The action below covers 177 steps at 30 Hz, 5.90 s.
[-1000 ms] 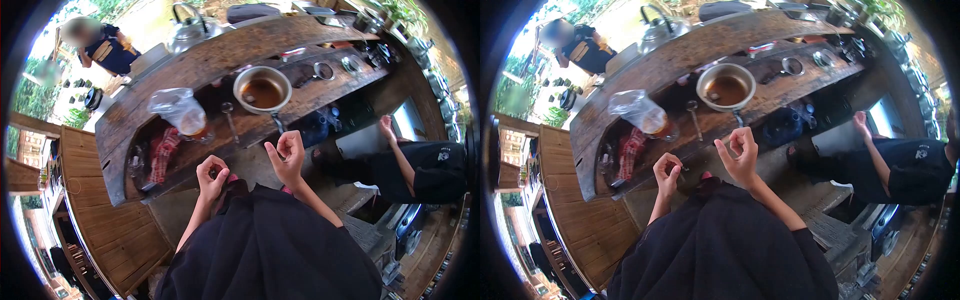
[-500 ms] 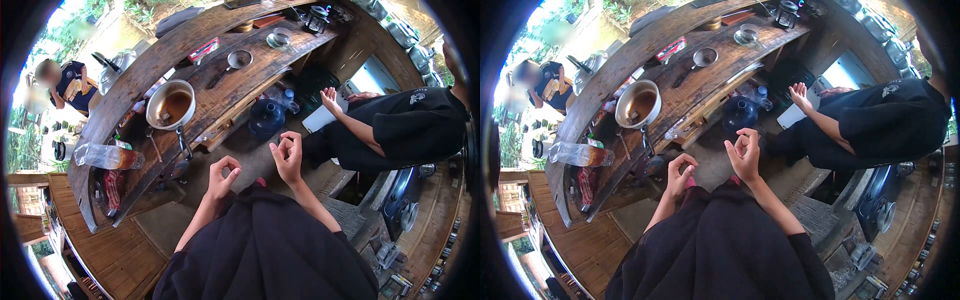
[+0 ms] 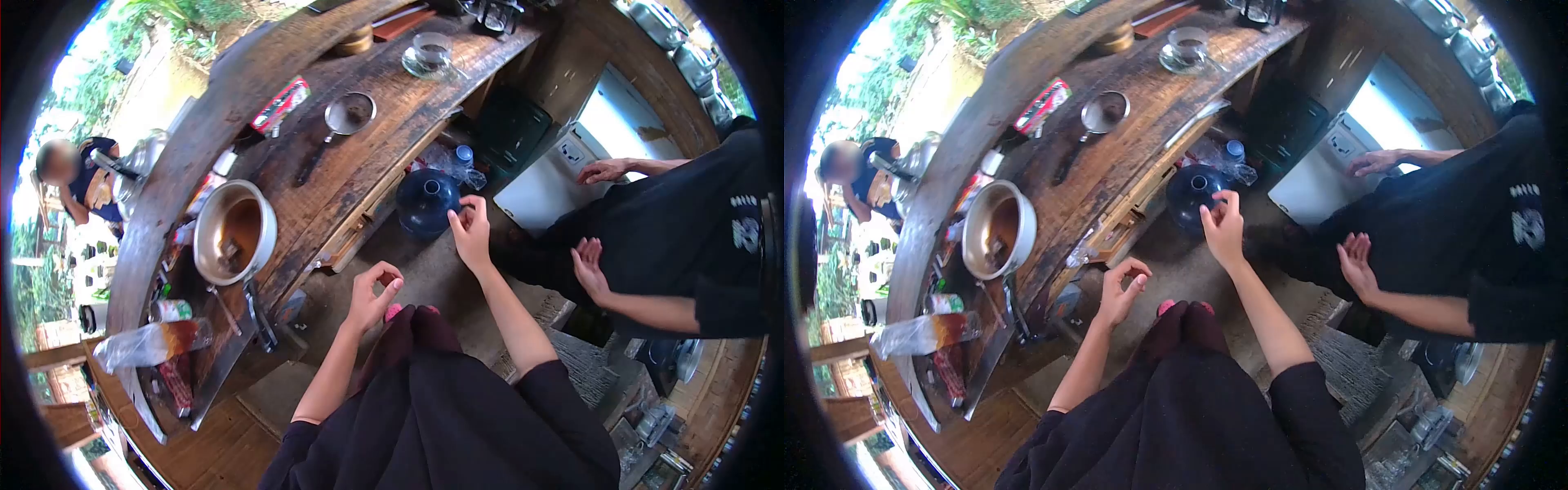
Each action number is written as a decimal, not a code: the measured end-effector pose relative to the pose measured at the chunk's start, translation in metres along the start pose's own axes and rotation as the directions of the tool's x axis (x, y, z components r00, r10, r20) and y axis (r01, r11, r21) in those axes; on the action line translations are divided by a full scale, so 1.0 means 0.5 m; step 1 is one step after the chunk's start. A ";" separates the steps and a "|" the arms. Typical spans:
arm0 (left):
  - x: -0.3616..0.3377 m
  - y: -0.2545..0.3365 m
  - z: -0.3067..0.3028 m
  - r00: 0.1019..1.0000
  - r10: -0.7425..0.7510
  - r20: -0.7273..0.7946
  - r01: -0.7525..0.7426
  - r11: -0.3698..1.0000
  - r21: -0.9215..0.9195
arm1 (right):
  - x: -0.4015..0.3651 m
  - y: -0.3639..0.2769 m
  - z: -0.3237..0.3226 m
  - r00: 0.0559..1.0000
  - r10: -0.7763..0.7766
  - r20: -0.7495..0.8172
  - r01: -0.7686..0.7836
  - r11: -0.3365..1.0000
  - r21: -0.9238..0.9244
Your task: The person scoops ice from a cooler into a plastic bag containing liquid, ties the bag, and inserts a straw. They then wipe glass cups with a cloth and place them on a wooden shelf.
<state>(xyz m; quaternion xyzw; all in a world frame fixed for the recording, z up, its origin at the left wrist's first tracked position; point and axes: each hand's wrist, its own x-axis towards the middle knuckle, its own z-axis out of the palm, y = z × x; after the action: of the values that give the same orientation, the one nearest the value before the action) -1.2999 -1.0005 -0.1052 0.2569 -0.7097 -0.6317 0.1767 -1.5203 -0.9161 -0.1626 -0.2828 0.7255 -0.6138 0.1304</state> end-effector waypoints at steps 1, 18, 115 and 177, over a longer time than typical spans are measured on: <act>0.021 -0.020 0.006 1.000 -0.014 0.018 0.013 1.000 0.019 | 0.029 0.033 0.008 0.999 0.024 -0.026 -0.024 0.999 -0.029; 0.367 -0.282 0.160 0.993 -0.073 0.092 0.072 0.997 0.017 | 0.650 0.613 0.233 0.841 0.527 -0.123 -0.533 0.846 -0.021; -0.328 -0.040 -0.359 -0.062 0.186 -0.981 0.501 0.855 0.131 | -0.294 -0.429 0.779 -0.237 -0.045 0.971 0.674 0.712 0.197; -0.325 0.348 0.340 0.886 0.409 0.220 -0.353 0.901 -0.252 | -0.812 -0.383 -0.406 0.720 0.693 -0.033 -0.570 0.618 0.541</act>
<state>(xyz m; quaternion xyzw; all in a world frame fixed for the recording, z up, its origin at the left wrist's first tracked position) -1.2913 -0.7556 0.0550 0.0046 -0.6949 -0.6827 0.2259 -1.2539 -0.5350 0.0012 0.1120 0.6055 -0.7205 0.3190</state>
